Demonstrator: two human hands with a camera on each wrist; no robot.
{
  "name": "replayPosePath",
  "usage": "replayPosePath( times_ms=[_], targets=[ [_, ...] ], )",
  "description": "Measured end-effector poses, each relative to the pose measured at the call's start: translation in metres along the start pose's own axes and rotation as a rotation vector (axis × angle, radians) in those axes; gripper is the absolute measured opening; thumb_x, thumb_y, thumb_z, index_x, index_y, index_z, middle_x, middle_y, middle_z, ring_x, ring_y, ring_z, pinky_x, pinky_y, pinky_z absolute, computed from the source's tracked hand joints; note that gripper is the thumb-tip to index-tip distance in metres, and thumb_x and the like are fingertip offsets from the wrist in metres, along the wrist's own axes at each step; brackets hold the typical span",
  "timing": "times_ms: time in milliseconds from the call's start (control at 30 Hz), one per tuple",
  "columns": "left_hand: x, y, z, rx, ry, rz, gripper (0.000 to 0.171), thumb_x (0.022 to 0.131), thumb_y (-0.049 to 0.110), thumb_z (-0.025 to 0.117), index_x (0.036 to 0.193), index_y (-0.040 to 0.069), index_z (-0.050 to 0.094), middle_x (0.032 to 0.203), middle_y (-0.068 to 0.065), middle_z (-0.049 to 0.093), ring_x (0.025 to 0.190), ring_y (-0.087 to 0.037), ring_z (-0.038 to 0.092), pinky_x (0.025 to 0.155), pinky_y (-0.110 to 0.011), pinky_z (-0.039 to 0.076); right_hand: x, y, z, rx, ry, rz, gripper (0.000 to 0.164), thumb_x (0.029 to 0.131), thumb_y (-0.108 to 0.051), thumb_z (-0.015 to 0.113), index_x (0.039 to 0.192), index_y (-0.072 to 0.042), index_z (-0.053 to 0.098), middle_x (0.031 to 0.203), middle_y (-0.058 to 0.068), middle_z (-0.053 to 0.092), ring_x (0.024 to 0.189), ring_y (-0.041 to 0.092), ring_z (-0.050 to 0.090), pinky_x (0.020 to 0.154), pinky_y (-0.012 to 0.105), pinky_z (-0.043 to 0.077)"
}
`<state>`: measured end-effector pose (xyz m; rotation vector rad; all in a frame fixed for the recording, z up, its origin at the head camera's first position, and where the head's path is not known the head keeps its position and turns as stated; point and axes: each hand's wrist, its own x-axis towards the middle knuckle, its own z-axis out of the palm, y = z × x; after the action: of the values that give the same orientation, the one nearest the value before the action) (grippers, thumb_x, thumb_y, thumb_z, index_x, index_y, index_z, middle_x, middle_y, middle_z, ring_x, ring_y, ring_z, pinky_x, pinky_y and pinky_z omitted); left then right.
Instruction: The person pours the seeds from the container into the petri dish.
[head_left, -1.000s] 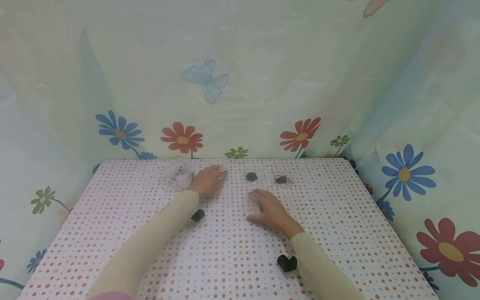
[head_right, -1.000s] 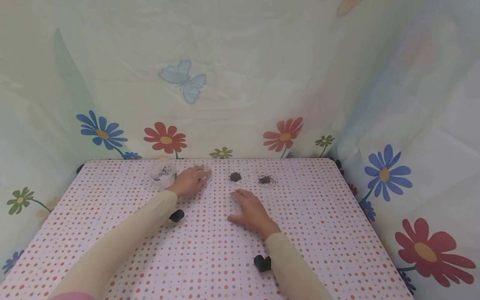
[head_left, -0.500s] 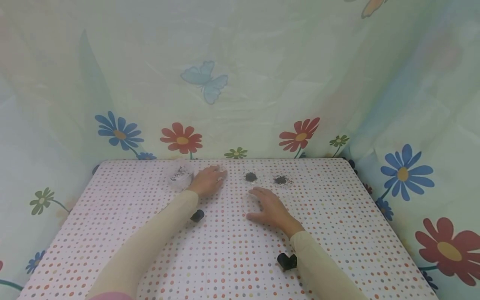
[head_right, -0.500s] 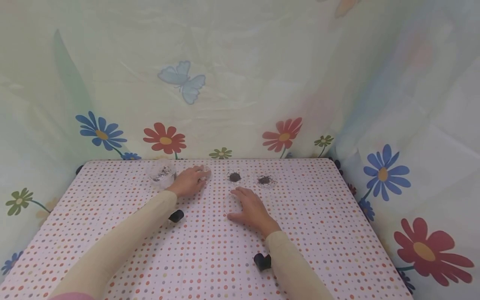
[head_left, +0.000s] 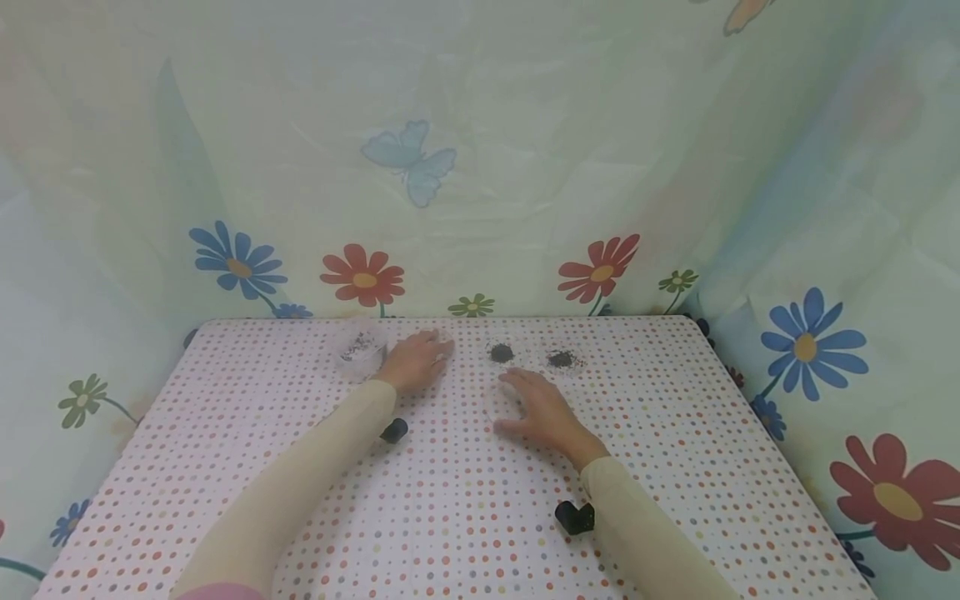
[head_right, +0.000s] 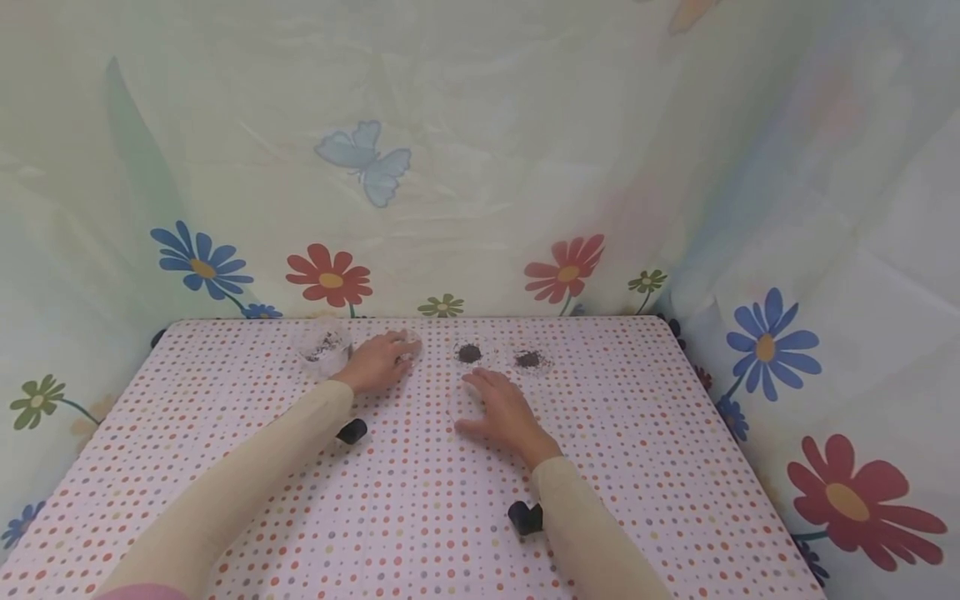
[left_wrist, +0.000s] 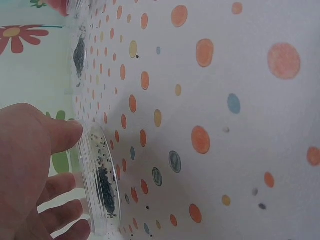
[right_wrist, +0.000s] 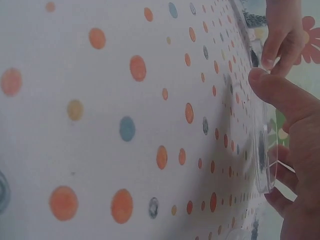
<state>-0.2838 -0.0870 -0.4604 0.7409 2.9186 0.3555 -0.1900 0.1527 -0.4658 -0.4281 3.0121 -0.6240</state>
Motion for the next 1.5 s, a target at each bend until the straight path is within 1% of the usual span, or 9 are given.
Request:
replayPosePath(
  times_ms=[167, 400, 767, 933, 1100, 1267, 1500],
  targets=[
    [0.001, -0.001, 0.0, 0.014, -0.005, 0.002, 0.044, 0.094, 0.03, 0.046, 0.138, 0.025, 0.041, 0.148, -0.007, 0.032, 0.137, -0.026, 0.029, 0.111, -0.048, 0.027, 0.003, 0.002, 0.001, -0.02, 0.011, -0.017, 0.078, 0.068, -0.049, 0.074, 0.133, -0.019, 0.045, 0.144, 0.006, 0.039, 0.133, 0.028, 0.035, 0.111, 0.05, 0.026],
    [0.002, -0.003, 0.001, 0.028, 0.002, 0.011, 0.043, 0.094, 0.031, 0.047, 0.137, 0.025, 0.042, 0.148, -0.007, 0.033, 0.136, -0.026, 0.031, 0.11, -0.047, 0.029, 0.004, 0.003, -0.001, 0.01, 0.029, -0.016, 0.077, 0.068, -0.049, 0.074, 0.134, -0.019, 0.045, 0.143, 0.006, 0.04, 0.133, 0.027, 0.035, 0.11, 0.049, 0.028],
    [0.002, -0.003, 0.002, 0.011, -0.006, 0.001, 0.044, 0.094, 0.031, 0.046, 0.137, 0.025, 0.041, 0.148, -0.007, 0.031, 0.137, -0.026, 0.029, 0.111, -0.048, 0.027, 0.005, 0.004, 0.0, 0.026, 0.065, -0.011, 0.075, 0.068, -0.048, 0.074, 0.132, -0.019, 0.047, 0.144, 0.007, 0.039, 0.133, 0.029, 0.035, 0.109, 0.05, 0.029],
    [0.001, -0.003, 0.003, 0.01, -0.004, -0.002, 0.043, 0.094, 0.03, 0.046, 0.137, 0.025, 0.042, 0.148, -0.007, 0.032, 0.137, -0.026, 0.029, 0.11, -0.049, 0.028, 0.006, 0.004, -0.001, 0.038, 0.085, -0.026, 0.072, 0.069, -0.046, 0.074, 0.13, -0.017, 0.049, 0.143, 0.009, 0.04, 0.132, 0.031, 0.035, 0.109, 0.052, 0.029],
    [0.001, -0.003, 0.002, 0.004, -0.01, -0.008, 0.044, 0.094, 0.031, 0.046, 0.138, 0.026, 0.041, 0.149, -0.007, 0.031, 0.138, -0.026, 0.027, 0.111, -0.049, 0.027, 0.008, 0.005, -0.001, 0.042, 0.095, -0.034, 0.069, 0.07, -0.046, 0.074, 0.128, -0.018, 0.05, 0.142, 0.009, 0.04, 0.132, 0.03, 0.035, 0.109, 0.051, 0.029],
    [0.0, -0.002, 0.002, 0.003, -0.013, -0.02, 0.045, 0.094, 0.032, 0.046, 0.138, 0.027, 0.04, 0.149, -0.005, 0.03, 0.138, -0.025, 0.027, 0.111, -0.048, 0.026, 0.01, 0.007, 0.0, 0.029, 0.099, -0.027, 0.068, 0.071, -0.047, 0.073, 0.127, -0.018, 0.05, 0.143, 0.007, 0.04, 0.133, 0.029, 0.035, 0.109, 0.049, 0.03],
    [0.003, -0.003, 0.005, 0.028, -0.006, -0.014, 0.044, 0.094, 0.033, 0.046, 0.138, 0.029, 0.04, 0.149, -0.004, 0.031, 0.138, -0.023, 0.027, 0.111, -0.047, 0.026, 0.015, 0.007, 0.001, -0.021, 0.106, 0.01, 0.068, 0.07, -0.049, 0.072, 0.127, -0.019, 0.05, 0.143, 0.008, 0.039, 0.133, 0.03, 0.034, 0.109, 0.051, 0.029]
  ],
)
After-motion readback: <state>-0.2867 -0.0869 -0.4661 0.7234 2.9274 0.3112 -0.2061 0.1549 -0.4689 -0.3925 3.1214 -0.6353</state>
